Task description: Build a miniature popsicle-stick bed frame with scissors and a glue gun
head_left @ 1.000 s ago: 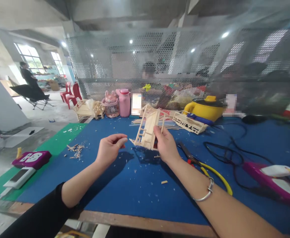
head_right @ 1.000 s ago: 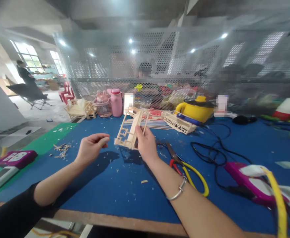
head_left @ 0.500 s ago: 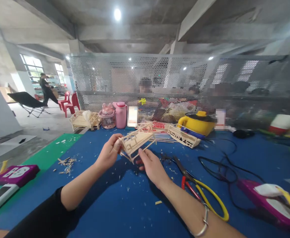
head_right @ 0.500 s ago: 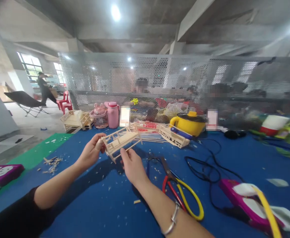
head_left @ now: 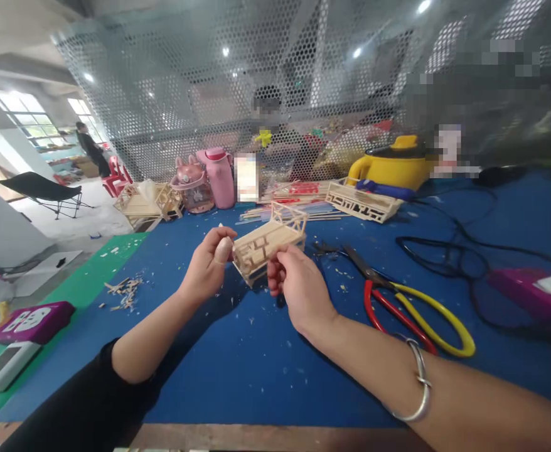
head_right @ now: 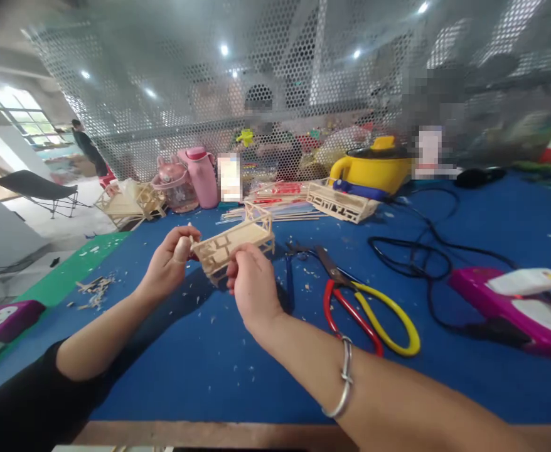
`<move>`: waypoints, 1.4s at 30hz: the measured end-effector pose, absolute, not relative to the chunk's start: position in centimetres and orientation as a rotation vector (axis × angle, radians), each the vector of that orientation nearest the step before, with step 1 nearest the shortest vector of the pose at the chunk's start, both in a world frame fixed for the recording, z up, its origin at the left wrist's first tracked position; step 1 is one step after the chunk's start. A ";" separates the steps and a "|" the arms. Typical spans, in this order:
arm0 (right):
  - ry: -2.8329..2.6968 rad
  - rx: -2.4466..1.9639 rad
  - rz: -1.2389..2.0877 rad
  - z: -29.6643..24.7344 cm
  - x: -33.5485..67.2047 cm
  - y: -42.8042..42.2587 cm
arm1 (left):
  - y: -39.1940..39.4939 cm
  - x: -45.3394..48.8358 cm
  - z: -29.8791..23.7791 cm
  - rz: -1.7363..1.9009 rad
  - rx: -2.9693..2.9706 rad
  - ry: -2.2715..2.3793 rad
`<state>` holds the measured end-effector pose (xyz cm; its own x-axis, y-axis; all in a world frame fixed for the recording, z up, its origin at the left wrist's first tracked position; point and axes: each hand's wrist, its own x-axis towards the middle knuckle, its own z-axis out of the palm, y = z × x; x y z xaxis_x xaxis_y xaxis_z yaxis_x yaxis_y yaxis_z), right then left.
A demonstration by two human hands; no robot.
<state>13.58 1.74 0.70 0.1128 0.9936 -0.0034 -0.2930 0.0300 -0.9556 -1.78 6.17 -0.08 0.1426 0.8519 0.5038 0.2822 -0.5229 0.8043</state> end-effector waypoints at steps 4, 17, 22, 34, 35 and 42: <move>-0.991 -1.002 1.241 0.9 13.3 1.2 | 6.8 -1.3 0.2 1.420 1.843 1.075; -1.103 -0.990 1.165 1.1 13.2 1.1 | 6.8 -1.1 0.2 1.452 1.781 1.067; -1.086 -1.005 1.201 1.1 13.0 1.1 | 6.9 -1.2 0.0 1.456 1.785 1.027; -1.126 -1.003 1.180 1.2 13.0 0.9 | 6.8 -1.2 0.0 1.451 1.797 1.001; -1.131 -1.003 1.175 1.2 13.0 0.9 | 6.9 -1.2 -0.1 1.452 1.798 1.000; -1.154 -1.004 1.165 1.2 13.0 0.9 | 6.9 -1.2 -0.2 1.456 1.786 1.006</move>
